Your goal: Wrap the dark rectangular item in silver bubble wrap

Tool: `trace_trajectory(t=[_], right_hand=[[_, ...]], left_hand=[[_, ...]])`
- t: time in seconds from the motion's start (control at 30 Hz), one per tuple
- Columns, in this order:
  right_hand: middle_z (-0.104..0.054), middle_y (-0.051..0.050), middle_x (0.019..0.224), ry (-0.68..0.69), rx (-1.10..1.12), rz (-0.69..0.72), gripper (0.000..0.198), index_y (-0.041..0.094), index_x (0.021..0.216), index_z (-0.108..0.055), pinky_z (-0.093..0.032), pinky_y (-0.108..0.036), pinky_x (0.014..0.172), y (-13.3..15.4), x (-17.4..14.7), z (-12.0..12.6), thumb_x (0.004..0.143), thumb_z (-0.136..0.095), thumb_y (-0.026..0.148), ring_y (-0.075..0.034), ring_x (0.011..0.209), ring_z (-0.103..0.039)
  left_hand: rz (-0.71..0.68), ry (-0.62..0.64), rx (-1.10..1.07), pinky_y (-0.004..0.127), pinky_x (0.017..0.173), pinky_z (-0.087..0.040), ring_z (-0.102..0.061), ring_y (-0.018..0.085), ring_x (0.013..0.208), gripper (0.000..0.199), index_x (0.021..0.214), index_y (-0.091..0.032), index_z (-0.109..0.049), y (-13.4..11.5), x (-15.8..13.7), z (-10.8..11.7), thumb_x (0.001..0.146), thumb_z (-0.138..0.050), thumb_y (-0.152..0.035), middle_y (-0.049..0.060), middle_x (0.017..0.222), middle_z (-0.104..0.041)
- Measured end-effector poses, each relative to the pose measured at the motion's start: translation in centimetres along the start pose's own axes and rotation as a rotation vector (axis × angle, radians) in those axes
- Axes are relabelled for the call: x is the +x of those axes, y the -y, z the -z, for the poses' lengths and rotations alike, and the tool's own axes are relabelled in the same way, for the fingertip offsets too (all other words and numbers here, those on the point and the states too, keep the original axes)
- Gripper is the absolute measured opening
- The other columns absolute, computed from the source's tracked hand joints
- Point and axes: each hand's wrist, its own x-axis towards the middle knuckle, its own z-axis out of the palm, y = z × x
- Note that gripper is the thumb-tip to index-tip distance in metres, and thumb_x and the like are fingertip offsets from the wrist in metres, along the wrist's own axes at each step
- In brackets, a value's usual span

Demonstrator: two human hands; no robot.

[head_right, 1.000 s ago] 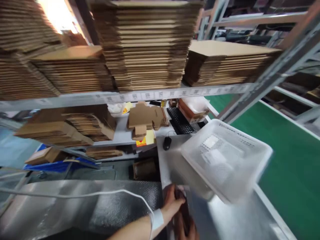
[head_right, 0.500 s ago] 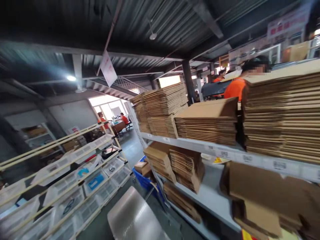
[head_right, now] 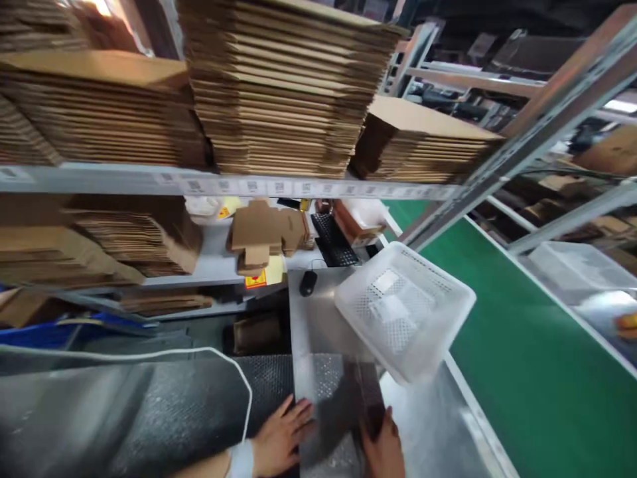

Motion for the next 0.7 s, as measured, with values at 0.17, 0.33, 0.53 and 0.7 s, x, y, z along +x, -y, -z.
trace_trajectory(t=[0.17,0.33,0.53,0.7], right_hand=[[-0.067,-0.039,0.133,-0.055,-0.08,0.02,0.098,-0.013,0.155,-0.038,-0.058,-0.062,0.092,3.3,-0.7,-1.1,0.093,-0.024,0.062,-0.053,0.112,-0.072],[-0.065,-0.04,0.135,-0.263,-0.342,0.228,0.075,-0.016,0.15,-0.045,-0.06,-0.053,0.094,5.5,-4.2,-3.3,0.106,-0.033,0.043,-0.046,0.114,-0.073],[-0.062,-0.023,0.156,-0.28,-0.551,0.415,0.056,0.014,0.148,-0.066,-0.061,-0.052,0.1,8.2,-10.7,-7.2,0.098,-0.042,0.013,-0.039,0.135,-0.066],[-0.057,-0.021,0.16,-0.181,-0.41,0.474,0.06,0.015,0.144,-0.069,-0.061,-0.058,0.105,9.4,-13.4,-11.3,0.09,-0.043,0.01,-0.04,0.142,-0.062]], left_hand=[[0.014,0.014,0.035,0.071,0.137,0.002,-0.012,0.034,0.171,0.079,0.171,-0.045,-0.022,0.3,-0.6,0.8,0.103,-0.059,-0.06,0.006,0.182,-0.02],[0.013,0.002,0.085,0.069,0.138,0.001,-0.011,0.033,0.171,0.078,0.171,-0.041,-0.024,0.6,-0.6,0.4,0.103,-0.057,-0.062,0.007,0.183,-0.02],[-0.008,0.008,0.092,0.067,0.138,0.003,-0.011,0.031,0.171,0.079,0.172,-0.039,-0.025,1.0,-0.6,0.3,0.102,-0.06,-0.052,0.008,0.183,-0.021],[-0.012,0.012,0.17,0.059,0.141,0.002,-0.01,0.028,0.171,0.078,0.173,-0.024,-0.026,2.0,0.1,-0.5,0.102,-0.057,-0.037,0.012,0.181,-0.021]])
